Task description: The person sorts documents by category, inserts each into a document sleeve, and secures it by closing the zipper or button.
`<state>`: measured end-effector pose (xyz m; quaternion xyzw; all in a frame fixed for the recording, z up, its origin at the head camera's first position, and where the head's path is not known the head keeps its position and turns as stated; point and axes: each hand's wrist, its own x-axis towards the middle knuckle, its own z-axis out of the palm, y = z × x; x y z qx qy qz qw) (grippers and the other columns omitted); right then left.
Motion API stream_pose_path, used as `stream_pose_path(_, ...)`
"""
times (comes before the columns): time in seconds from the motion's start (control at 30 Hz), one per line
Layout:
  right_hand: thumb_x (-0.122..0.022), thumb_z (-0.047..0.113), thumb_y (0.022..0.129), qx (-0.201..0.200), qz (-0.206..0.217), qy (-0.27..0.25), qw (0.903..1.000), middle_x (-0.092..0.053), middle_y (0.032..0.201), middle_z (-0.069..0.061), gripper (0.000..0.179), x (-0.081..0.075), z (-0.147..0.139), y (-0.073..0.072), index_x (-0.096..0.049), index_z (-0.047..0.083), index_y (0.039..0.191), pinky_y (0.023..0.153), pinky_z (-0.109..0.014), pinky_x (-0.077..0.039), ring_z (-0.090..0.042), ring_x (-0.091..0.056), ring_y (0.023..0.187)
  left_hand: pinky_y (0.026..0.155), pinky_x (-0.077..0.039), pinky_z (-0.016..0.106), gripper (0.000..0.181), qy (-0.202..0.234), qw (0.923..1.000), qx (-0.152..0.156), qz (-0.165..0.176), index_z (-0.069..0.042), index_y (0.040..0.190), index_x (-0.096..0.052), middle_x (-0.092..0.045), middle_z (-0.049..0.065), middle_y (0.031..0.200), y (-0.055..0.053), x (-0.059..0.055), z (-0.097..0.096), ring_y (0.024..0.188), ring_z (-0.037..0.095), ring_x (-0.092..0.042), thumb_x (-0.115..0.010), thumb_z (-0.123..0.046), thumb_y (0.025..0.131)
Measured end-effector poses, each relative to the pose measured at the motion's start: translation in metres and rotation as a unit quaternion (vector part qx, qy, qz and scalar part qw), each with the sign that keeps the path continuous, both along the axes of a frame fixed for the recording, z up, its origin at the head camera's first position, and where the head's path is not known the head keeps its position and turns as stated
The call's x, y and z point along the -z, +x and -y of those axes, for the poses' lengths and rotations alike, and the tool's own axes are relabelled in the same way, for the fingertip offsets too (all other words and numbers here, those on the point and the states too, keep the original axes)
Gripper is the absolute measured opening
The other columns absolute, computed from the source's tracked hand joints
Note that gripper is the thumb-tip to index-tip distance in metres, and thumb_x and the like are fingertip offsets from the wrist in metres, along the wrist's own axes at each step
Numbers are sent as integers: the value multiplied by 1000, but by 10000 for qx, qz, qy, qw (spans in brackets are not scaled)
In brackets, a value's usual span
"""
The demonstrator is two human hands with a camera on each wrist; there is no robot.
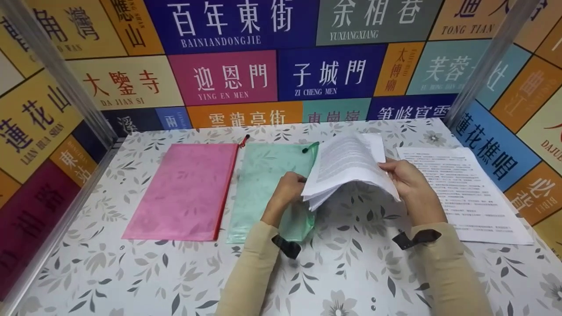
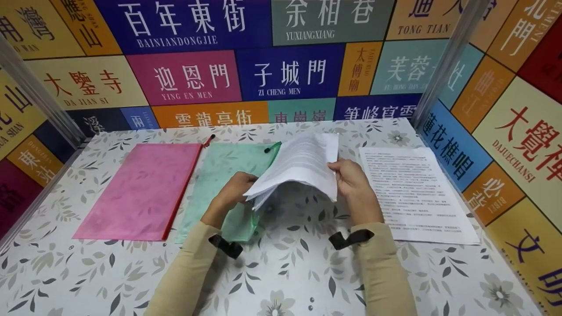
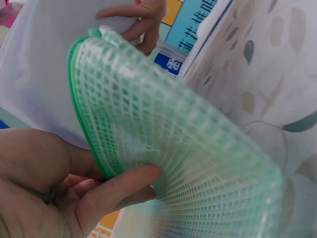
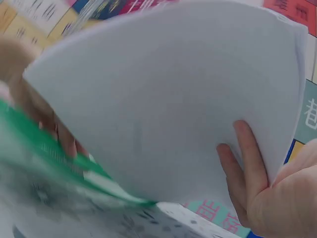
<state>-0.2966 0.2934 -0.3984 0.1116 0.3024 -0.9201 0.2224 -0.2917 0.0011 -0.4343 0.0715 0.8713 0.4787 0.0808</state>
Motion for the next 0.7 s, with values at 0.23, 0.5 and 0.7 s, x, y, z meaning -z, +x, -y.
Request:
stream_pose_path(0.23,-29,-10,102,-214,-484,893,9946,-62,108,-12,70,2,-7,-1,4,14,159,80,-31,-59,-21,-68,96,54,-40,25,21,-11,9999,-96,134,-1,76,-72,-63,3,69,-5,0,6,60,13,-47,-57,-8,90)
stream_pose_path(0.5,-37,-4,103,-319,-664,2092,9751,-67,104,-4,74,-2,-11,0,5,14,162,78,-29,-58,-15,-69,93,44,-20,25,44,-102,9986,-374,363,-15,54,-32,-23,-6,50,-6,-2,4,45,9,-21,-52,4,88)
stream_pose_path(0.7,-42,7,106,-182,-1239,3208,9388,-68,108,3,72,-15,-9,10,2,13,162,79,-25,-58,-10,-70,93,43,-19,24,45,-234,9994,-248,-30,-16,54,-27,-19,-6,50,2,-6,-1,44,8,-16,-50,3,88)
